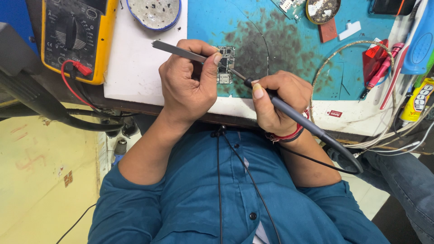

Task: The person solders a small circuit board on a workbench, holding the board with tweezers in one hand while applying a soldering iron to its components with the other. They reposition the board and continue soldering different points, briefly pausing to wipe the iron before resuming work.

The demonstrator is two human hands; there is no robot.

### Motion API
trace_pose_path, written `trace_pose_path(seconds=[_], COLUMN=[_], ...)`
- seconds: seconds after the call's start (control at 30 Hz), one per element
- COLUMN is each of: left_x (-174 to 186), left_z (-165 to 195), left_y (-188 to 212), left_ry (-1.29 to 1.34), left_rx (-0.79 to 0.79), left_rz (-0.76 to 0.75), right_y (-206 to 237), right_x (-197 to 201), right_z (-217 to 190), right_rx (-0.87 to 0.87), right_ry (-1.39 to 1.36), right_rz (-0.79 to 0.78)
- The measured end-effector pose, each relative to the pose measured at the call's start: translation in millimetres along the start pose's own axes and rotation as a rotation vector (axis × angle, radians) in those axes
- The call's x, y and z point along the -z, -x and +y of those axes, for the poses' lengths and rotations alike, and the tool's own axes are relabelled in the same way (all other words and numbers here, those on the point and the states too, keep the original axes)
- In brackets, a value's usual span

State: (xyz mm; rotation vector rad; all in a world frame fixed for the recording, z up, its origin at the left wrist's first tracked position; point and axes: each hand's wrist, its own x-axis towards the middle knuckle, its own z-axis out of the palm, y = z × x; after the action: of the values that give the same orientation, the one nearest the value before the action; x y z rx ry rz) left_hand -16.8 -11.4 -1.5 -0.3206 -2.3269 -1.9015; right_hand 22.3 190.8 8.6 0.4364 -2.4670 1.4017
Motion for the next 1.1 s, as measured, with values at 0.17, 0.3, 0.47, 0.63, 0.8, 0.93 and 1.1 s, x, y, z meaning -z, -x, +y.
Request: trace_pose_path(seconds=[0.17, 0.3, 0.47, 0.63, 0.8, 0.93, 1.1], left_x=[-0.2, -0.6, -0.8, -0.5, -1.1, -1.6, -1.8], left_z=[0.3, 0.5, 1.0, 0.8, 0.3, 0.1, -0.4], left_y=[-0.5, -0.8, -0.6, 0.4, 1.0, 0.8, 0.0], left_ry=[-0.012, -0.028, -0.034, -0.029, -0.013, -0.01, -0.012], left_rx=[0.003, -0.007, -0.016, -0.015, -0.033, -0.014, -0.011], left_rz=[-0.014, -0.011, -0.01, -0.009, 0.019, 0.022, 0.021], right_y=[-2.4, -4.2, -5.6, -6.4, -6.2, -7.1, -7.4], right_x=[-0.7, -1.3, -2.1, -2.1, -1.6, -2.2, -1.4], right_z=[-0.7, -2.0, -3.2, -3.3, -4.2, -4.0, -3.8], right_rx=[0.013, 0.0, 0.0, 0.016, 0.008, 0.016, 0.025], right_ry=[-0.006, -0.002, -0.005, -0.01, -0.003, -0.005, -0.01], right_rz=[-0.009, -0.012, -0.022, -0.021, -0.024, -0.019, -0.025])
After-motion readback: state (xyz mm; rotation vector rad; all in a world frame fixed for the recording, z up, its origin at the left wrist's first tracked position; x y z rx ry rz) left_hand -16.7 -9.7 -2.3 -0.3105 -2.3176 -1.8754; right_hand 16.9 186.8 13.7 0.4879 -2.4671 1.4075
